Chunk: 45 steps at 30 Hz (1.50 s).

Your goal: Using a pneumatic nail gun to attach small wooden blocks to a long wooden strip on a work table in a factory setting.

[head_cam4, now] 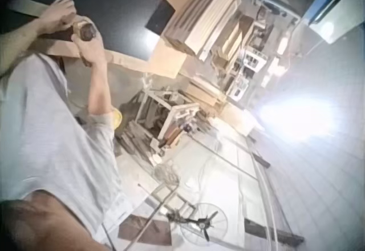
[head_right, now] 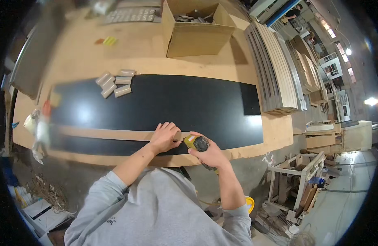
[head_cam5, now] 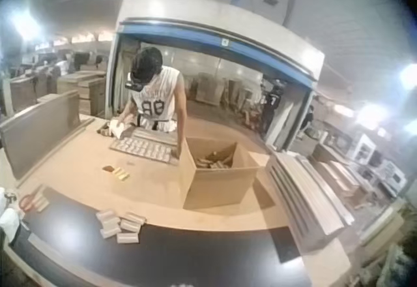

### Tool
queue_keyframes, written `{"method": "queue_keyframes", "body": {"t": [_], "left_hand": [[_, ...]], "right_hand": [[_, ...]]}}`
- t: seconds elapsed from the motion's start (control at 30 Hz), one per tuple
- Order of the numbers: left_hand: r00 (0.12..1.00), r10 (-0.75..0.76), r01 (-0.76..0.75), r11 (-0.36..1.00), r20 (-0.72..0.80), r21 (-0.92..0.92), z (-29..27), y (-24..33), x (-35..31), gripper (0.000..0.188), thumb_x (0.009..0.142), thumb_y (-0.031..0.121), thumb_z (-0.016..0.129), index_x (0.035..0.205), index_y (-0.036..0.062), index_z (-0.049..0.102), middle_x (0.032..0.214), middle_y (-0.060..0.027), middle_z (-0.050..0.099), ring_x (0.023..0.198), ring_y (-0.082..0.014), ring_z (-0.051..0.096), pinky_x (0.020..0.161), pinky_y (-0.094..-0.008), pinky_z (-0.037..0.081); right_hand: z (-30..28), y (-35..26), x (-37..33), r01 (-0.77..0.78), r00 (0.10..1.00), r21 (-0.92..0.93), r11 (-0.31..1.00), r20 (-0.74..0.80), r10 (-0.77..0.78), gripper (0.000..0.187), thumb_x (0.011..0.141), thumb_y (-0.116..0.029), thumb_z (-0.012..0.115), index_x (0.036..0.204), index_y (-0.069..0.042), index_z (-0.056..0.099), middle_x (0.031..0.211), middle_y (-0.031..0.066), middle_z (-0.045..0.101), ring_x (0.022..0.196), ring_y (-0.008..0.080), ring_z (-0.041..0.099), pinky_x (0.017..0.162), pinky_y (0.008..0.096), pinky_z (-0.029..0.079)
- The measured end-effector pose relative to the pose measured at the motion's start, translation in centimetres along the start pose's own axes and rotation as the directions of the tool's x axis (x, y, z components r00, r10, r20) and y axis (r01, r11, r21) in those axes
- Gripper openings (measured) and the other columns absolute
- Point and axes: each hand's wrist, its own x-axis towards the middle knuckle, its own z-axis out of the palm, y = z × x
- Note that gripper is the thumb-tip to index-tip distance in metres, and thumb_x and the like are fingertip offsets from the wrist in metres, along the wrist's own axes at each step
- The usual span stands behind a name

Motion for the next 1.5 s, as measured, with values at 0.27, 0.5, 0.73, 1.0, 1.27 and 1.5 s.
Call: {"method": "queue_keyframes", "body": {"t": [0.27,0.5,0.73,1.0,1.27,1.5], "left_hand": [[0.999,0.013,-0.015,0.999,0.031,0.05,-0.3,-0.3,0.0,0.039,0.083,0.035,0.085,0.111,0.013,0.068,0.11,-0.0053,0.06,0.11,-0.0255,0.06,0.092,-0.0417,0.047],[1.0,-0.008,0.008,1.0,0.02,-0.018,-0.3,-0.2,0.1,0.032,0.085,0.031,0.082,0.107,0.0129,0.067,0.11,-0.0053,0.06,0.111,-0.0254,0.059,0.092,-0.0431,0.047],[0.999,-0.011,0.011,1.0,0.033,0.009,-0.1,-0.6,0.3,0.043,0.082,0.036,0.086,0.115,0.0138,0.067,0.112,-0.0052,0.059,0.112,-0.0255,0.059,0.093,-0.0423,0.047],[1.0,-0.012,0.012,1.0,0.02,-0.007,-0.3,-0.5,0.2,0.042,0.081,0.035,0.086,0.112,0.0136,0.067,0.11,-0.0061,0.059,0.111,-0.0267,0.06,0.093,-0.0432,0.047],[1.0,0.01,-0.011,1.0,-0.021,-0.025,-0.2,-0.6,0.1,0.039,0.08,0.029,0.087,0.106,0.0122,0.063,0.111,-0.0069,0.06,0.112,-0.028,0.059,0.091,-0.0438,0.047],[0.999,0.022,-0.022,0.999,-0.024,-0.033,-0.2,-0.5,0.2,0.037,0.081,0.029,0.086,0.107,0.0123,0.064,0.111,-0.0066,0.06,0.111,-0.0281,0.059,0.091,-0.0438,0.046]], "right_hand": [[0.3,0.0,2.5,0.166,0.984,-0.127,0.978,-0.04,-0.172,0.066,0.088,-0.023,0.082,0.151,-0.023,0.061,0.117,0.0037,0.075,0.101,0.0168,0.071,0.093,0.0327,0.055],[0.0,-0.6,3.3,0.091,0.996,-0.071,0.993,-0.019,-0.092,0.065,0.089,-0.021,0.082,0.15,-0.025,0.061,0.092,-0.0013,0.069,0.059,0.0077,0.052,0.058,0.0281,0.047],[-0.1,-2.5,3.1,0.042,0.999,-0.091,0.995,0.004,-0.042,0.067,0.09,-0.017,0.081,0.153,-0.024,0.058,0.088,-0.0022,0.065,0.061,0.0077,0.052,0.058,0.0269,0.048],[0.0,-2.3,2.4,0.037,0.999,-0.026,0.999,0.018,-0.036,0.069,0.092,-0.013,0.08,0.156,-0.022,0.055,0.088,-0.0027,0.064,0.061,0.007,0.053,0.057,0.0254,0.049],[0.4,-1.7,1.5,0.019,1.0,-0.121,0.993,0.013,-0.018,0.07,0.091,-0.015,0.08,0.156,-0.023,0.055,0.088,-0.002,0.064,0.061,0.0072,0.055,0.057,0.0261,0.05],[0.5,-1.8,1.3,-0.01,1.0,-0.143,0.99,0.006,0.011,0.07,0.089,-0.024,0.082,0.155,-0.026,0.056,0.092,-0.0002,0.066,0.063,0.0087,0.056,0.061,0.0276,0.049]]}}
